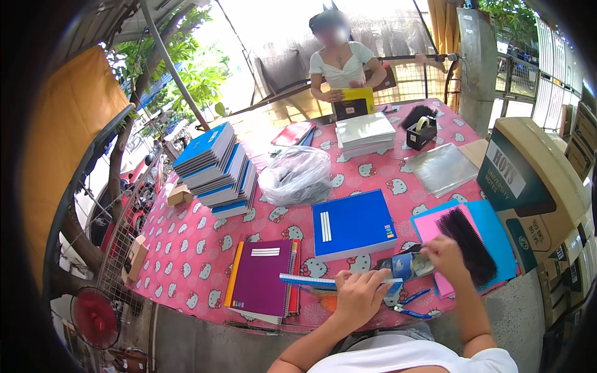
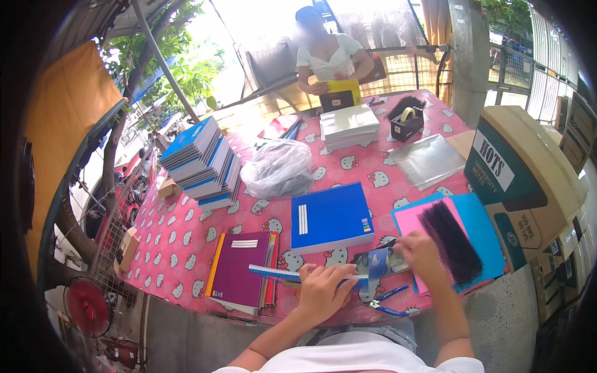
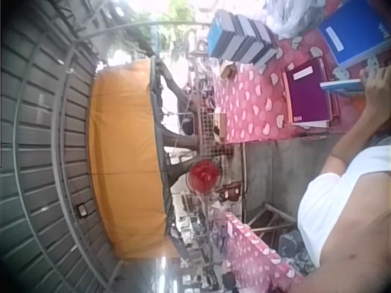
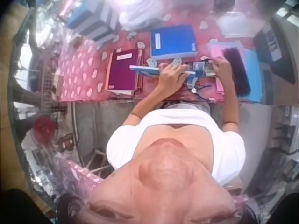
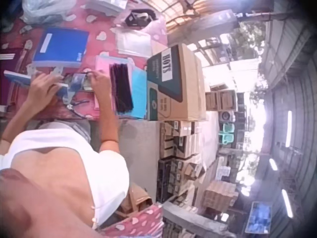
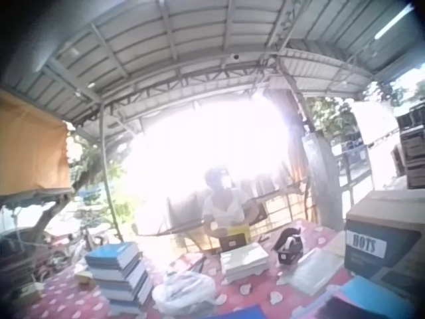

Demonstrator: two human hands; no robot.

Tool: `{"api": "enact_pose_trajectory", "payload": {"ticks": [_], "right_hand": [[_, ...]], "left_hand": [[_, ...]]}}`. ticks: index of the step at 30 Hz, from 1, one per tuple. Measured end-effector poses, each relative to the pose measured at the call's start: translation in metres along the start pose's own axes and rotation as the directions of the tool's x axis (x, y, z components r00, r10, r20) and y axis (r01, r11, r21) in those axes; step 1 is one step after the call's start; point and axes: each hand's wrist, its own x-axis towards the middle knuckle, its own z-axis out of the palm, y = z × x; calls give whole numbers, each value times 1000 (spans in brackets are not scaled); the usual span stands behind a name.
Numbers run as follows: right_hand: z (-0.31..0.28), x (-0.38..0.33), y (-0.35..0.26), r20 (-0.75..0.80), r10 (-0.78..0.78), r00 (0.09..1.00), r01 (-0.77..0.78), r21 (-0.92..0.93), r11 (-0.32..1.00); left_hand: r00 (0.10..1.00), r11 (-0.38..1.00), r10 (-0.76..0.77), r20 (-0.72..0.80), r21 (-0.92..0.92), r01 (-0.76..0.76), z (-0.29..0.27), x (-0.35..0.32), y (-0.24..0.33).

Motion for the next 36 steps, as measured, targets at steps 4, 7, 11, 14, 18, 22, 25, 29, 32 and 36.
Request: {"api": "enact_pose_trajectory", "payload": {"ticks": [4, 7, 11, 14, 18, 22, 25, 29, 32, 36], "right_hand": [[2, -32, -69, 17, -50, 999, 40, 390, 920], [4, -44, -74, 65, -113, 991, 78, 397, 914], [-1, -45, -85, 86, -85, 993, 43, 408, 912], [-1, -41, -84, 45, 11, 999, -29, 413, 910], [-1, -41, -84, 112, -51, 992, 4, 384, 923], [-4, -42, -76, 163, 85, 983, -160, 535, 830], [-3, -42, -75, 288, 152, 945, -311, 656, 687], [-2, -42, -59, 364, -1, 931, -241, 619, 748], [-9, -36, -67, 411, -6, 912, -239, 542, 806], [-15, -39, -77, 436, 20, 900, -270, 522, 809]], "left_hand": [[997, 997, 30, -65, -71, -35, -1, -5, -4], [991, 990, 61, -123, -115, -75, 0, -2, -4], [992, 982, 70, -110, -167, -88, -2, -3, -4], [991, 982, 69, -111, -169, -87, -3, -4, -4], [992, 984, 59, -116, -162, -77, 1, -5, -7], [992, 983, 62, -109, -165, -79, 3, -4, -9], [993, 981, 59, -104, -176, -77, 2, -5, -11], [995, 976, 62, -83, -204, -78, -2, -7, -9], [996, 972, 51, -67, -227, -65, -3, -9, -9], [992, 976, 47, -120, -207, -71, -1, -8, -8]]}}
